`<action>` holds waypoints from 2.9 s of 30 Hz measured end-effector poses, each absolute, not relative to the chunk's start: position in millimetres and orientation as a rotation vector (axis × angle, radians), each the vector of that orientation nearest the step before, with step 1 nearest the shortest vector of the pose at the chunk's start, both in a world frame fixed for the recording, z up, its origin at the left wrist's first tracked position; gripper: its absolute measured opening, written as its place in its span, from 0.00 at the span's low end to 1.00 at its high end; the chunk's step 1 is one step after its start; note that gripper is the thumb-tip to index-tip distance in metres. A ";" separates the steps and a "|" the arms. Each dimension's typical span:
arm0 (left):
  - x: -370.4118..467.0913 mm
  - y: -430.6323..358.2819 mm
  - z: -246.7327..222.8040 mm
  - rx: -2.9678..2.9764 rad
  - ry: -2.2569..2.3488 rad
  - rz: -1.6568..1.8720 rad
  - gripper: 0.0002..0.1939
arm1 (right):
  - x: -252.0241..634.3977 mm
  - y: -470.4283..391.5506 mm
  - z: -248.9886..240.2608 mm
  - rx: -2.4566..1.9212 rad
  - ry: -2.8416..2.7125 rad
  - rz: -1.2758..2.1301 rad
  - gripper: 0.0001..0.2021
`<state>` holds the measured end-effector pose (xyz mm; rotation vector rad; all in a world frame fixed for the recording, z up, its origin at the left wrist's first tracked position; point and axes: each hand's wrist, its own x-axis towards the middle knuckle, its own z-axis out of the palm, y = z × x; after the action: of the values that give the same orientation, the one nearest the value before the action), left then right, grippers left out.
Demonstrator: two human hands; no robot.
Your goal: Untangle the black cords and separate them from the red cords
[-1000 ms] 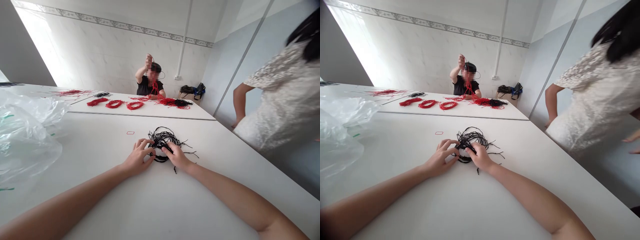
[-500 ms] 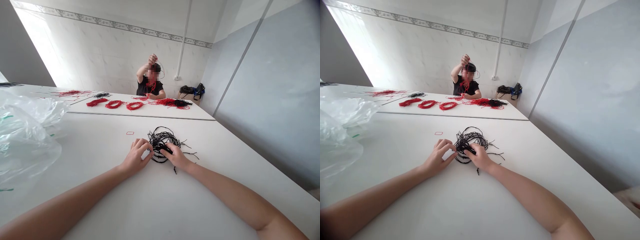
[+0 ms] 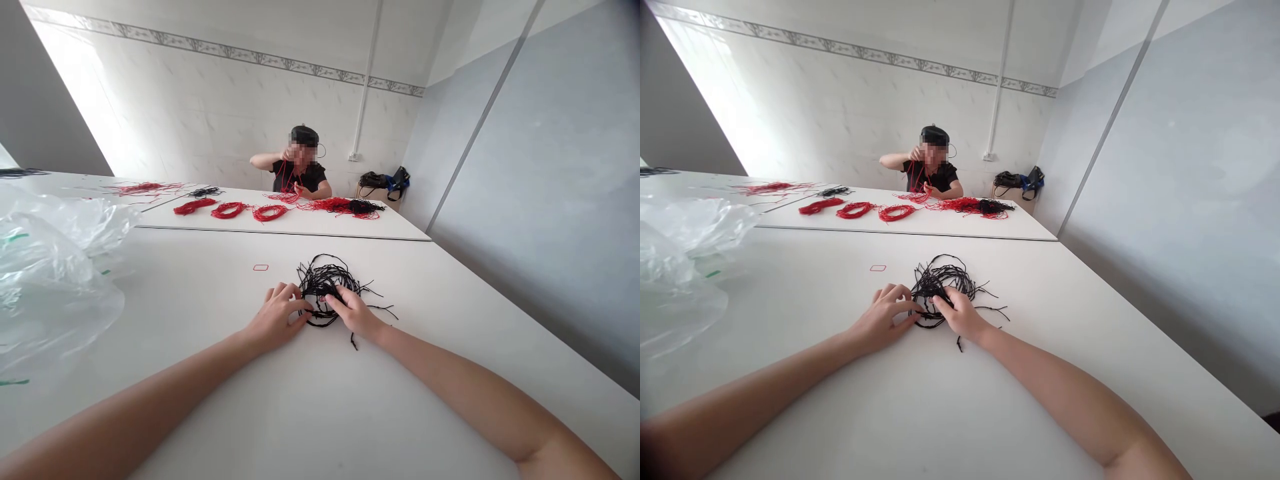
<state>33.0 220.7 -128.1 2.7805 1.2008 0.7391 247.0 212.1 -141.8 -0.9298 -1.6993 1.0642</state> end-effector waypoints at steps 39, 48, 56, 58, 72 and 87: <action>33.1 223.1 -125.7 2.652 1.313 1.060 0.11 | 245.2 212.2 -142.5 -1.013 -1.760 0.878 0.14; 32.0 221.3 -125.8 2.681 1.230 0.989 0.07 | 245.3 216.3 -145.3 -1.046 -1.710 0.896 0.13; 34.4 224.3 -130.7 2.727 1.240 0.617 0.12 | 241.1 216.0 -146.8 -1.070 -1.851 0.700 0.07; 34.4 224.5 -131.0 2.712 1.244 0.631 0.10 | 240.0 216.5 -149.1 -1.079 -1.905 0.629 0.05; 31.7 217.3 -124.1 2.751 1.052 0.808 0.06 | 242.1 213.9 -144.2 -1.030 -1.857 0.633 0.09; 32.0 223.0 -127.4 2.725 1.115 0.966 0.09 | 239.6 209.2 -142.9 -1.039 -2.191 0.432 0.09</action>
<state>32.0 223.0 -127.4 2.7251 1.1152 0.9660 239.6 209.2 -142.9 -1.0387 -2.1906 0.4316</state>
